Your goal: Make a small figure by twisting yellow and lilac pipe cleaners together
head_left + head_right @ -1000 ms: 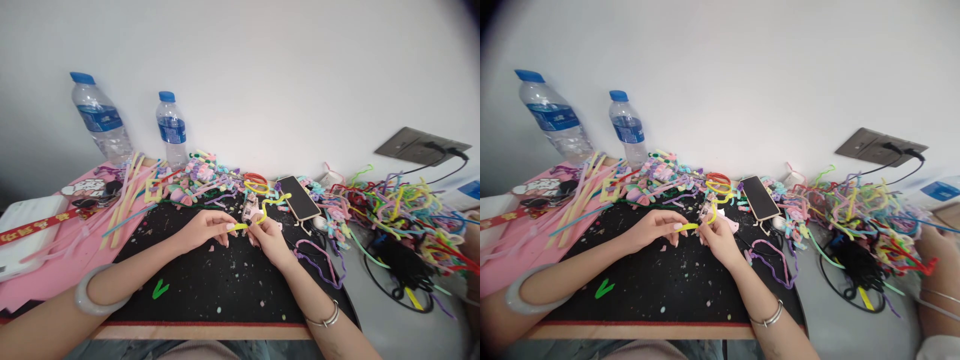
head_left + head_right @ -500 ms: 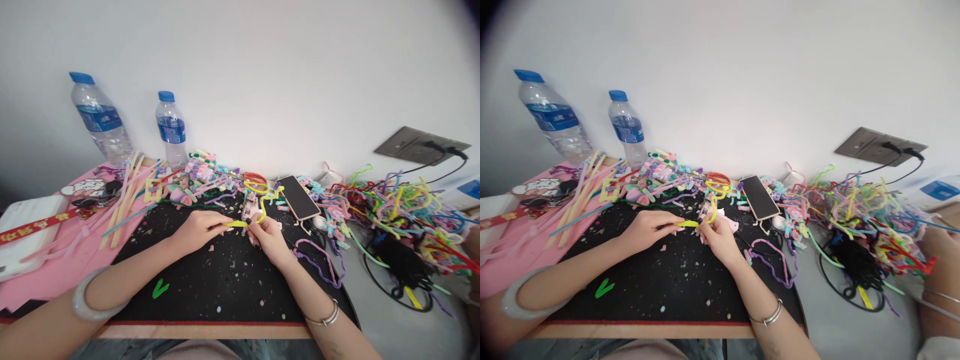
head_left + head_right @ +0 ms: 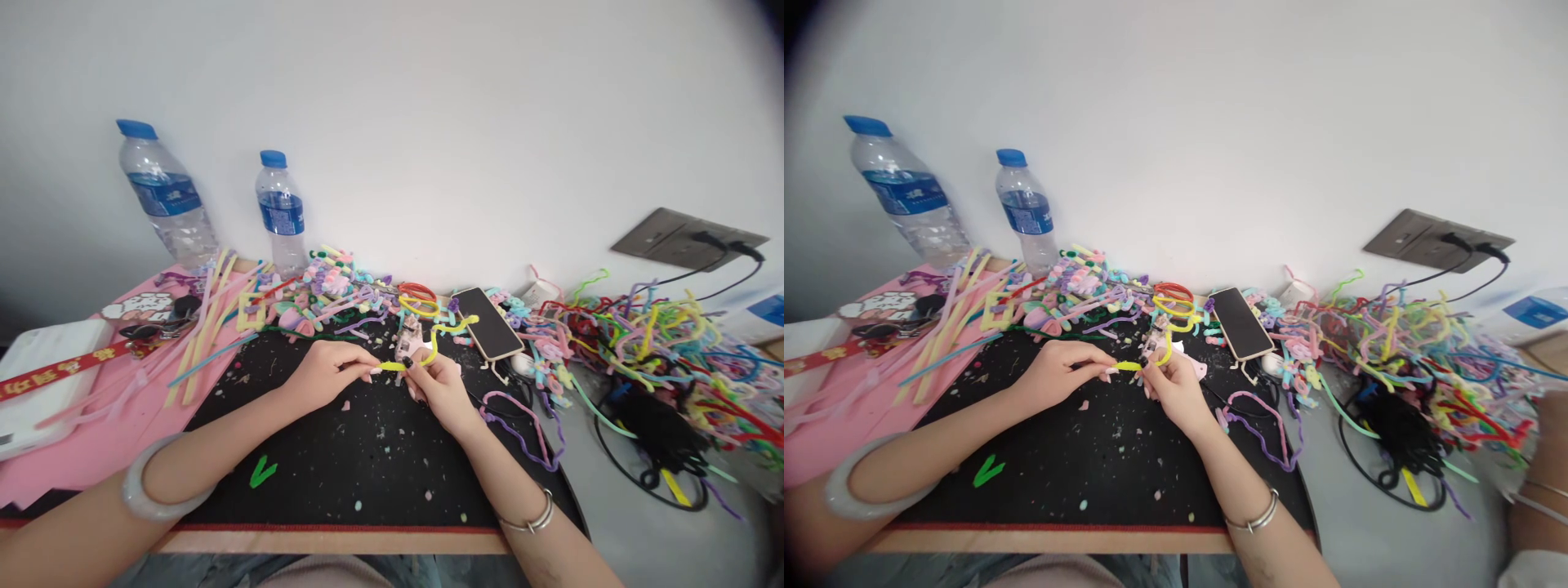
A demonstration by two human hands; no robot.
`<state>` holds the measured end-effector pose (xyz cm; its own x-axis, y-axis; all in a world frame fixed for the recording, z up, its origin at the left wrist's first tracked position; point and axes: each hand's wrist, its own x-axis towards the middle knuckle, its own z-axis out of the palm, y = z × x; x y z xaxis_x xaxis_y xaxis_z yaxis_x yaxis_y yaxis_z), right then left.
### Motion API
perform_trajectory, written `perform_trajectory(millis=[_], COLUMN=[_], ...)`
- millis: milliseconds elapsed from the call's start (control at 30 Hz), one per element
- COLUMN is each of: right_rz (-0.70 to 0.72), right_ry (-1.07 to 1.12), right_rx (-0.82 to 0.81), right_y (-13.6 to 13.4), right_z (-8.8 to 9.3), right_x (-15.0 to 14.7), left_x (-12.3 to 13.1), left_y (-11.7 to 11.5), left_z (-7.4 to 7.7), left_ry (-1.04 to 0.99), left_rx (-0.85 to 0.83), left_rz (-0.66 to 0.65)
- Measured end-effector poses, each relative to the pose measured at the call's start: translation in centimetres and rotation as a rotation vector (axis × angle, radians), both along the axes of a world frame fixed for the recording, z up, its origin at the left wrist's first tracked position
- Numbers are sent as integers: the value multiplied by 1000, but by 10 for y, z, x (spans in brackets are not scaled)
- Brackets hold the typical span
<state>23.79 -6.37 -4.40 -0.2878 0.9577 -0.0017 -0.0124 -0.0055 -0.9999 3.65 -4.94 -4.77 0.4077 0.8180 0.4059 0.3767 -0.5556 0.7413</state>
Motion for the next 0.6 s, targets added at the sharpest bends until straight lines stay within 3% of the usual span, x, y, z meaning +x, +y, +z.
perform_trajectory(millis=[300,600], right_rz=[68,99], right_ry=[-60,-146], right_rx=[26,44], right_y=[-2,-3], right_z=[-7,-8], right_x=[-3,-3], left_x=[0,1], left_y=[-1,-4], left_z=[-9,-8], left_ry=[106,111], left_rx=[236,264], left_rz=[-67,-46])
